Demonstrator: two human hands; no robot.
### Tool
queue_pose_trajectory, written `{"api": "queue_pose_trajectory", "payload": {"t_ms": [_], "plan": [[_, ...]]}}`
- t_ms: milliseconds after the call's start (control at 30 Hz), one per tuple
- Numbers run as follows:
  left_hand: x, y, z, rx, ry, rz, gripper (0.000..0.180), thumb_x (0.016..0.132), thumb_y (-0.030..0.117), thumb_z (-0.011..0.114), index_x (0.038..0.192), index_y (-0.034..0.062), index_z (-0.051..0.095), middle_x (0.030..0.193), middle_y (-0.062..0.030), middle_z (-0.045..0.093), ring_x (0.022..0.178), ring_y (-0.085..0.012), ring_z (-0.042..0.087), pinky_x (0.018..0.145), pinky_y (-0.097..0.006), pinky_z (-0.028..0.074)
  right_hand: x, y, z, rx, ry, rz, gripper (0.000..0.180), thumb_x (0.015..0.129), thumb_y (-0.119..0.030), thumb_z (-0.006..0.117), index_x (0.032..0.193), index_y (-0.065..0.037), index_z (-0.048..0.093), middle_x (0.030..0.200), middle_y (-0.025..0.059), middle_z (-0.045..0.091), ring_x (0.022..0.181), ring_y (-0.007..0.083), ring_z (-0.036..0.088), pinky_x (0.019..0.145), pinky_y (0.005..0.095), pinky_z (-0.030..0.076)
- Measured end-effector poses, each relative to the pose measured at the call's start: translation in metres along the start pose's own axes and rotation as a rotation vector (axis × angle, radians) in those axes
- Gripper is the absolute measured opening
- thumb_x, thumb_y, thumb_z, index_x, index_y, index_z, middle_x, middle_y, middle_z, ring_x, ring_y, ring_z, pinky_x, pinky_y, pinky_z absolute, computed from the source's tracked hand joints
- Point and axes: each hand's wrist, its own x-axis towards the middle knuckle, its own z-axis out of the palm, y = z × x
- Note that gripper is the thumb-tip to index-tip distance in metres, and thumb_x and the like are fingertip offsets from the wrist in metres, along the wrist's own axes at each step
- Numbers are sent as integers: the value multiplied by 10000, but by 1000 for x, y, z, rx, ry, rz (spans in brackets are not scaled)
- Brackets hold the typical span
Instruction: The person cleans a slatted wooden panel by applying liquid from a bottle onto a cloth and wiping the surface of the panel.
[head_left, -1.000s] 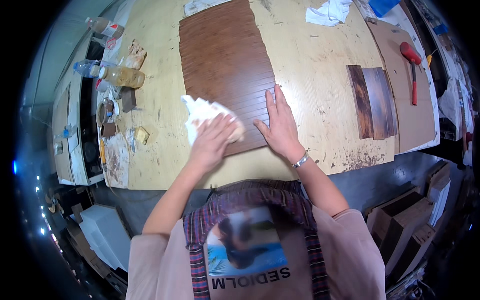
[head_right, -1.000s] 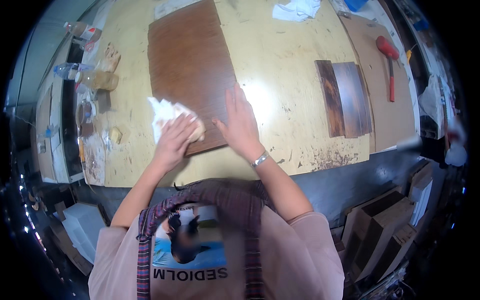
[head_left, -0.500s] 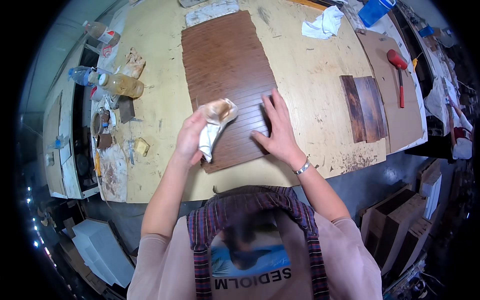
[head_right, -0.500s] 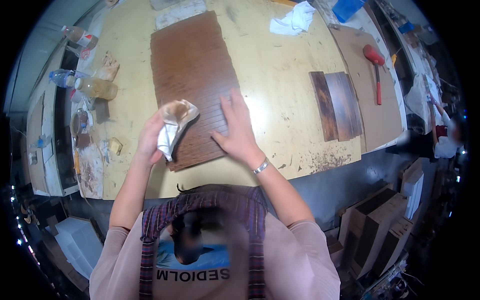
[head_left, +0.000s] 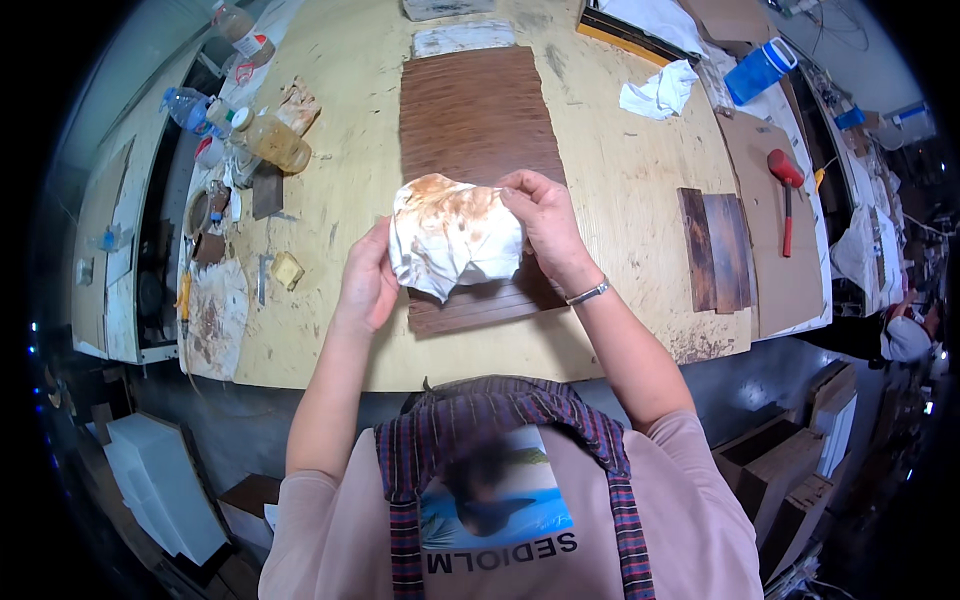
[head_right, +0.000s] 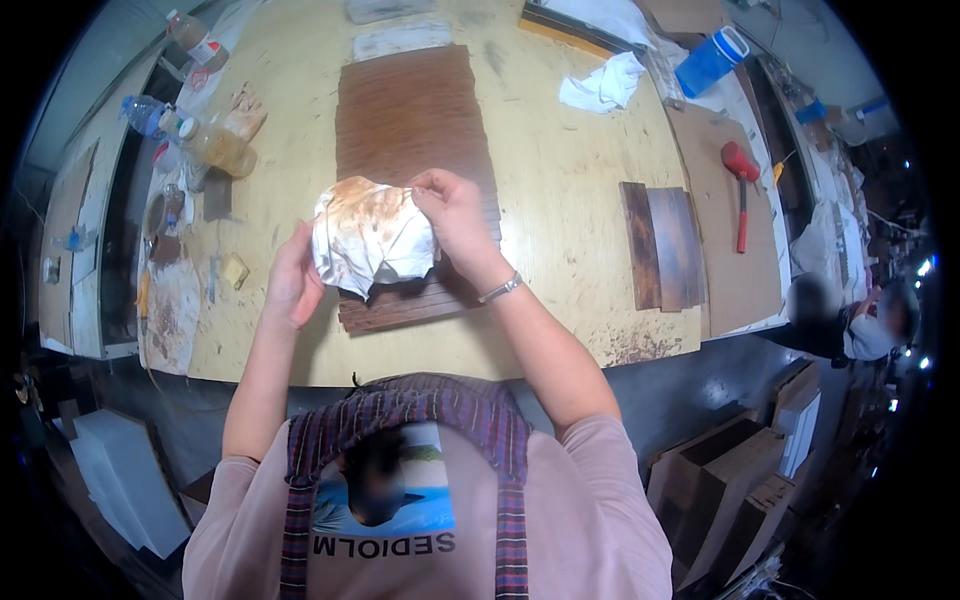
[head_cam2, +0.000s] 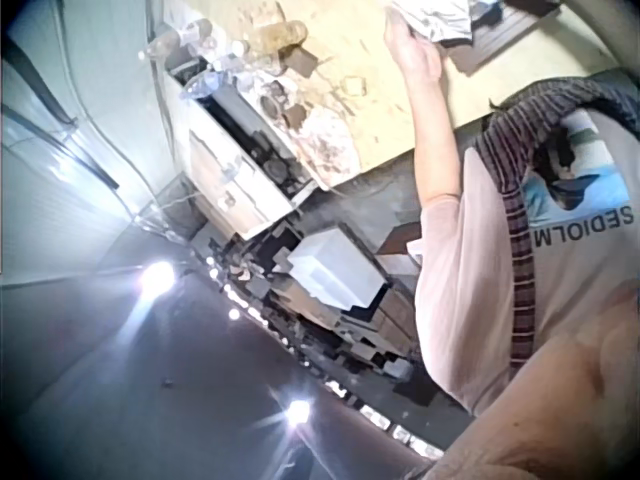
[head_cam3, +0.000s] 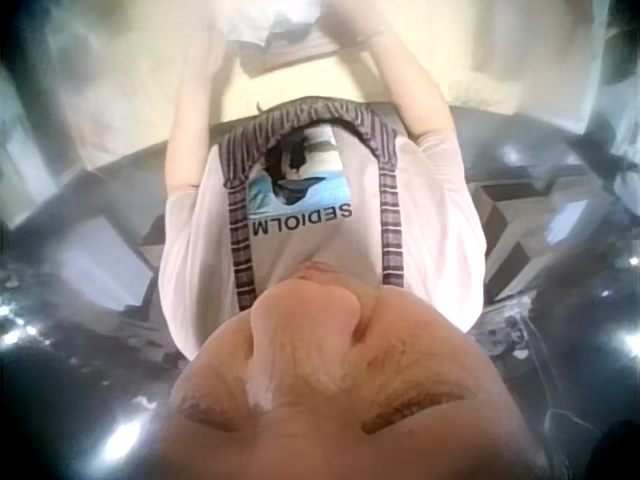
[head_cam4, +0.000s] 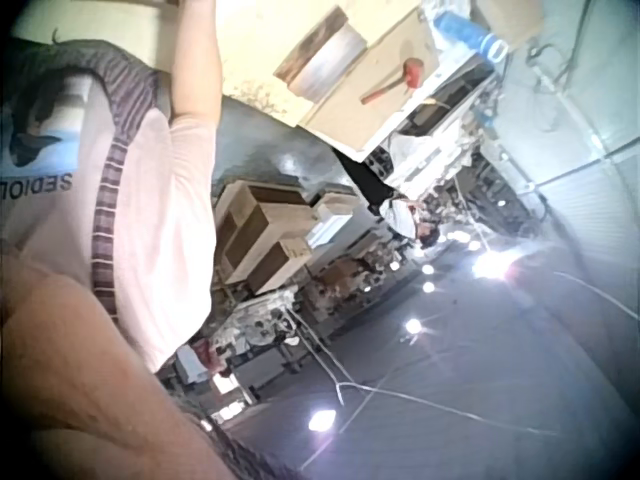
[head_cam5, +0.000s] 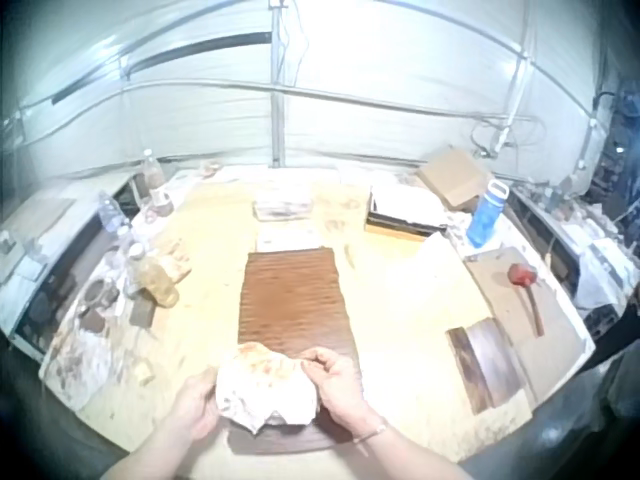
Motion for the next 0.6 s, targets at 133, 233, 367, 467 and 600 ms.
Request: {"api": "queue_pose_trajectory", "payload": {"t_ms": [133, 233, 367, 467, 600], "plan": [[-11, -11, 14, 562, 183, 494, 459, 868, 179, 761, 1246, -14, 584, 1182, -124, 674, 1031, -221, 652, 934, -311, 494, -3, -6, 15, 50, -112, -18, 123, 968, -82, 595, 1015, 3, 671, 882, 31, 694, 771, 73, 635, 684, 234, 523], [-28, 3, 32, 1029, 105, 784, 243, 784, 137, 790, 985, 32, 700, 1000, -100, 702, 983, -250, 659, 908, -364, 494, 0, -8, 25, 125, -176, 8, 130, 979, -87, 589, 1030, 3, 667, 921, 40, 694, 796, 84, 644, 709, 250, 539], [-24, -8, 38, 835, -40, 667, 112, 827, 45, 738, 923, -8, 715, 921, -95, 706, 865, -199, 666, 787, -308, 518, 3, -10, 35, 135, -258, 28, 120, 977, -75, 596, 1044, 0, 662, 949, 45, 692, 820, 90, 648, 730, 254, 543], [-23, -10, 20, 504, -18, 490, 98, 863, 15, 713, 947, -34, 711, 909, -59, 706, 833, -127, 645, 735, -247, 501, 3, -17, 36, 131, -273, 34, 121, 955, -79, 623, 1041, -3, 662, 898, 35, 690, 803, 77, 642, 719, 251, 537], [-20, 3, -19, 309, 39, 316, 113, 974, 67, 588, 913, -1, 654, 876, -16, 671, 813, -77, 629, 706, -219, 498, 0, -45, 26, -309, -470, 62, 199, 882, -89, 688, 1057, 2, 663, 768, 3, 677, 772, 45, 631, 685, 231, 515]]}}
